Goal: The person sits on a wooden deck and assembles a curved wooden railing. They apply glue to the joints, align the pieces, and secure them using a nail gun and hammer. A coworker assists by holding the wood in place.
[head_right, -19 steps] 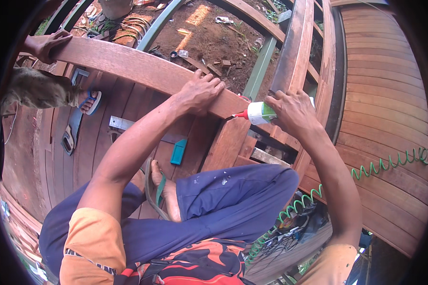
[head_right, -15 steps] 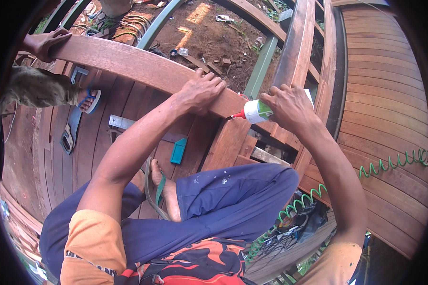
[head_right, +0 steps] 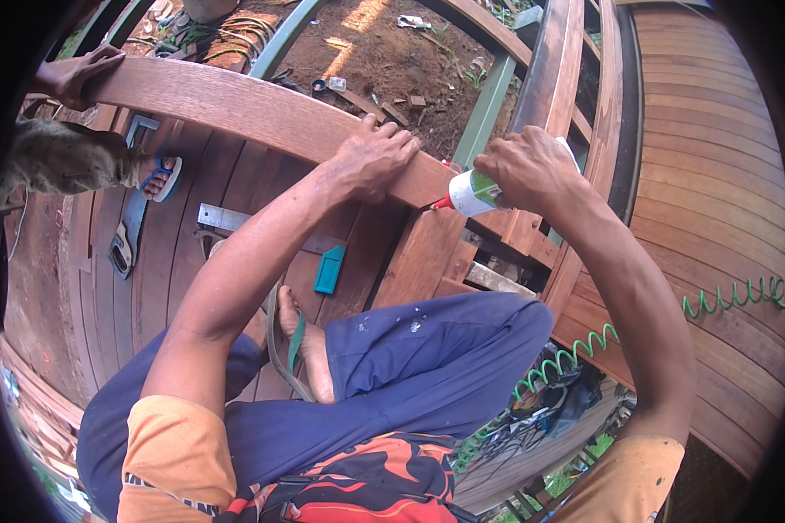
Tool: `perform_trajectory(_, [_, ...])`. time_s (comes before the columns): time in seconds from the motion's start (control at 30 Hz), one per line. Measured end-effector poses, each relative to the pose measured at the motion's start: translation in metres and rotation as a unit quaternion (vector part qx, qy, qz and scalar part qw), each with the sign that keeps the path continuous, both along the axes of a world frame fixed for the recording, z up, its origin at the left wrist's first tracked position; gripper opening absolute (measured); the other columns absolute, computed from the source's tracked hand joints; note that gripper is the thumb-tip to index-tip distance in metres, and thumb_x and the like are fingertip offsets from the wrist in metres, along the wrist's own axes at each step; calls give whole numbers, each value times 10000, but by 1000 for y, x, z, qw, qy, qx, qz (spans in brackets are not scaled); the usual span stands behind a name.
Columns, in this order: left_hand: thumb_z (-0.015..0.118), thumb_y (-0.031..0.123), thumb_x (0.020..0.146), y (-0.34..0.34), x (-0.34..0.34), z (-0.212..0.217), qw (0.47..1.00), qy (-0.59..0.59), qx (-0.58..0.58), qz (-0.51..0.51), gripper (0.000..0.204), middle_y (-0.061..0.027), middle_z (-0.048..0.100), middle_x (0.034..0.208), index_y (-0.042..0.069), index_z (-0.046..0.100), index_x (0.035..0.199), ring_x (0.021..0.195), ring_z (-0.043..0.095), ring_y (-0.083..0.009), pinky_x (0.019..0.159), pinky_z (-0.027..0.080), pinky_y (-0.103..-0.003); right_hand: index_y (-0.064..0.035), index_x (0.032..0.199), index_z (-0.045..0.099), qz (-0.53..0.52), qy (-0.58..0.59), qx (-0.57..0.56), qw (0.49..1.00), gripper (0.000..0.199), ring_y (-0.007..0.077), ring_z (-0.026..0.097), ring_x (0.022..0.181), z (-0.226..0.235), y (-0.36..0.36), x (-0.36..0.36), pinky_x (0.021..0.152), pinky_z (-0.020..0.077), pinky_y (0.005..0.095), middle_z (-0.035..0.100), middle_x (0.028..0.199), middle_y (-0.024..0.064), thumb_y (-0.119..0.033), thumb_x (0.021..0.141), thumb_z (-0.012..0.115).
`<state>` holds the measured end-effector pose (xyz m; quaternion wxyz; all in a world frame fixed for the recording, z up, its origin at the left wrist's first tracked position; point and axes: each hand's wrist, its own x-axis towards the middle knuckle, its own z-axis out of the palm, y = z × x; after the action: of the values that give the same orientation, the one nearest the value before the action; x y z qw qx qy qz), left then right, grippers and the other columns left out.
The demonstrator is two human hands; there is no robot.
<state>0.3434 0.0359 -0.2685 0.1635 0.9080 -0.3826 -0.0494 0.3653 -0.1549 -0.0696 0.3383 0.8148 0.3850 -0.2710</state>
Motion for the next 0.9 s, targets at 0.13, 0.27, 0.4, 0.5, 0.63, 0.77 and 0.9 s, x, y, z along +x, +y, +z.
perform_trajectory(0.13, [898, 203, 596, 0, 1, 2, 1000, 12, 6, -1, 885, -103, 643, 1299, 42, 558, 1397, 1279, 594, -290, 1101, 440, -567, -215, 1105, 762, -10, -2, -26, 1000, 480, 212, 737, 1050, -2, -5, 7, 891, 597, 369, 764, 1036, 28, -340, 677, 937])
perform_trajectory(0.27, [891, 197, 604, 0, 2, 2, 1000, 22, 9, -5, 882, -109, 640, 1303, 41, 554, 1404, 1290, 587, -289, 1110, 432, -568, -215, 1100, 773, -1, -13, -14, 1000, 482, 215, 750, 1012, 1, -10, 9, 879, 608, 359, 775, 993, 33, -328, 665, 946])
perform_trajectory(0.4, [906, 202, 584, 0, 1, 2, 1000, 16, 8, -3, 913, -101, 641, 1299, 41, 551, 1410, 1277, 594, -284, 1090, 439, -555, -200, 1077, 781, -23, -22, -21, 999, 462, 221, 759, 986, 8, -6, 7, 862, 616, 355, 782, 961, 37, -318, 664, 951])
perform_trajectory(0.5, [922, 214, 565, -2, 2, 1, 1000, 13, 11, -2, 944, -93, 645, 1289, 41, 549, 1414, 1268, 600, -279, 1060, 450, -542, -215, 1148, 749, -66, 3, -77, 995, 593, 238, 727, 1032, 2, -16, 15, 893, 583, 397, 740, 1030, 38, -383, 620, 961])
perform_trajectory(0.63, [942, 234, 547, -1, 2, -3, 1000, 8, 11, 3, 974, -90, 649, 1278, 39, 547, 1416, 1264, 603, -272, 1031, 456, -528, -182, 1076, 782, -53, -23, -60, 997, 466, 244, 763, 949, 7, -19, 16, 840, 624, 370, 777, 949, 59, -307, 660, 952])
perform_trajectory(0.77, [941, 234, 556, -4, 2, -2, 1000, 4, 10, -2, 974, -95, 648, 1275, 36, 538, 1420, 1264, 603, -272, 1033, 450, -528, -172, 1080, 779, -59, -37, -39, 997, 476, 253, 763, 949, 11, -35, 15, 831, 626, 370, 773, 951, 71, -314, 659, 950])
perform_trajectory(0.9, [919, 204, 569, 0, 1, -1, 1000, 2, 0, -1, 940, -102, 646, 1272, 36, 534, 1411, 1264, 603, -279, 1043, 446, -535, -172, 1085, 778, -42, -41, -42, 997, 472, 242, 763, 957, 7, -38, 14, 823, 630, 366, 774, 955, 74, -316, 668, 948])
